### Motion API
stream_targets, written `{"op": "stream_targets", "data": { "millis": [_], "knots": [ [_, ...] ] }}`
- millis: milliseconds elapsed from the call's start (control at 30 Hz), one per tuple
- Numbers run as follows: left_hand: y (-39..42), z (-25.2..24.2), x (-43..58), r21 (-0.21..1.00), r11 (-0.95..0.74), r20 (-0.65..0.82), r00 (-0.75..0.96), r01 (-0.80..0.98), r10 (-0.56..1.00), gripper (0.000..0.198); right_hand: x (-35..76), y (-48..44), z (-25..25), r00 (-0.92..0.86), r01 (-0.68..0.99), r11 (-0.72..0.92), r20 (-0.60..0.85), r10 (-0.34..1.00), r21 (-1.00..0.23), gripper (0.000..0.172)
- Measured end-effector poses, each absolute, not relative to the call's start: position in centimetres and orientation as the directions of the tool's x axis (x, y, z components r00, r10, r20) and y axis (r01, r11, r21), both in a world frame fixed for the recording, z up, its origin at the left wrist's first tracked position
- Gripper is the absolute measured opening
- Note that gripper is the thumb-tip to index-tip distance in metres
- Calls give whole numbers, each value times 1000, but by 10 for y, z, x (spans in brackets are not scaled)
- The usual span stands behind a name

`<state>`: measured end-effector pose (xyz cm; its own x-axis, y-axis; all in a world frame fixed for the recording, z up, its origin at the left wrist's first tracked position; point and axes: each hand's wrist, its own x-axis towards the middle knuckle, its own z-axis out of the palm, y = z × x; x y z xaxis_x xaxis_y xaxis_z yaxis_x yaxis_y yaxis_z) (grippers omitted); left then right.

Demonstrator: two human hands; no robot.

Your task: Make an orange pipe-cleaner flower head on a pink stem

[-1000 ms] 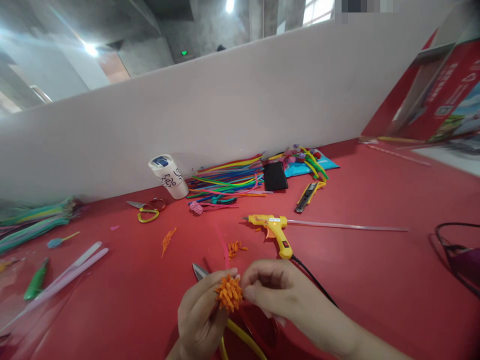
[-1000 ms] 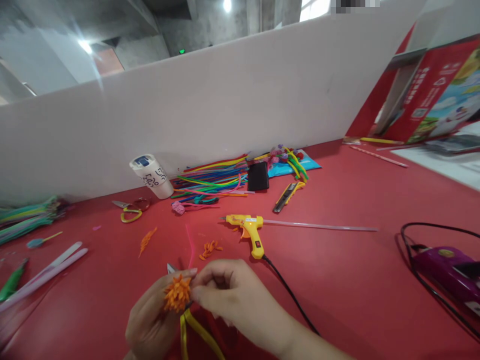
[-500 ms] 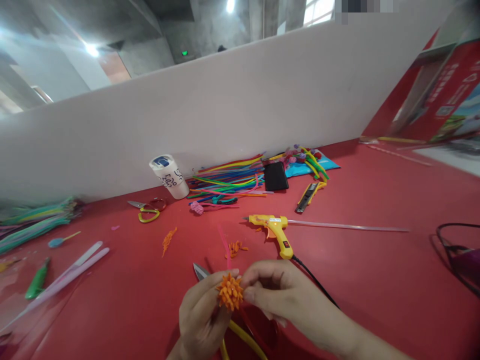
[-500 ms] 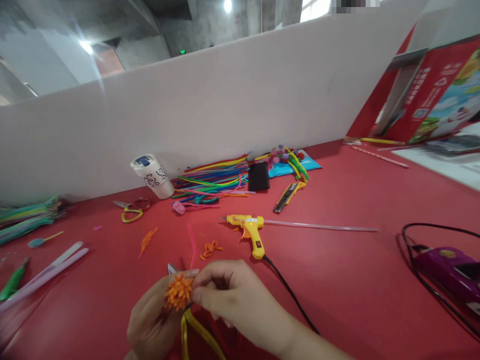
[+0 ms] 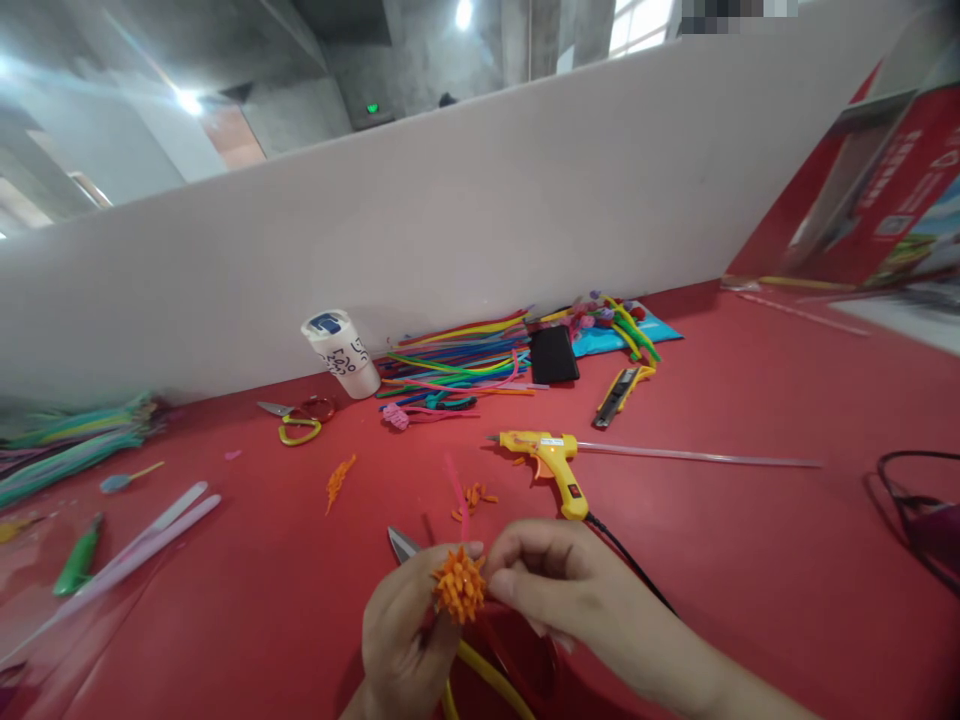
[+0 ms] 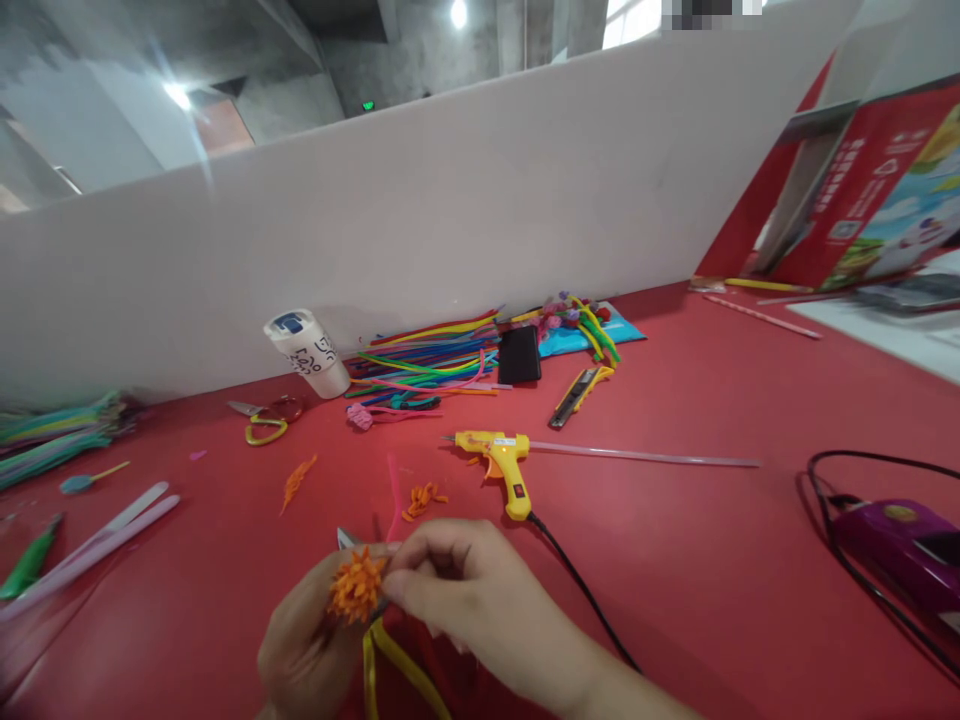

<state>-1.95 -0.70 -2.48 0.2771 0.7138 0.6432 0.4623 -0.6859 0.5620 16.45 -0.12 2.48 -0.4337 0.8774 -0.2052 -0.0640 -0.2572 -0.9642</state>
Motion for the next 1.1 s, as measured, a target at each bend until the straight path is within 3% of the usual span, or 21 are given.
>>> {"op": "stream_targets", "data": {
  "millis": [133, 467, 1100],
  "knots": [
    [-9, -28, -18, 648, -623, 588, 232, 439, 775, 33, 166, -2, 24, -416, -42, -253, -213, 884, -967, 23],
    [-7, -23, -13, 614, -640, 609, 238, 462, 757, 25, 164, 0, 23, -426, -41, -246, -206, 881, -968, 18],
    [-9, -25, -11, 700, -592, 561, 205, 400, 802, 20, 164, -2, 24, -421, -24, -262, -228, 878, -965, 16]
  ]
}}
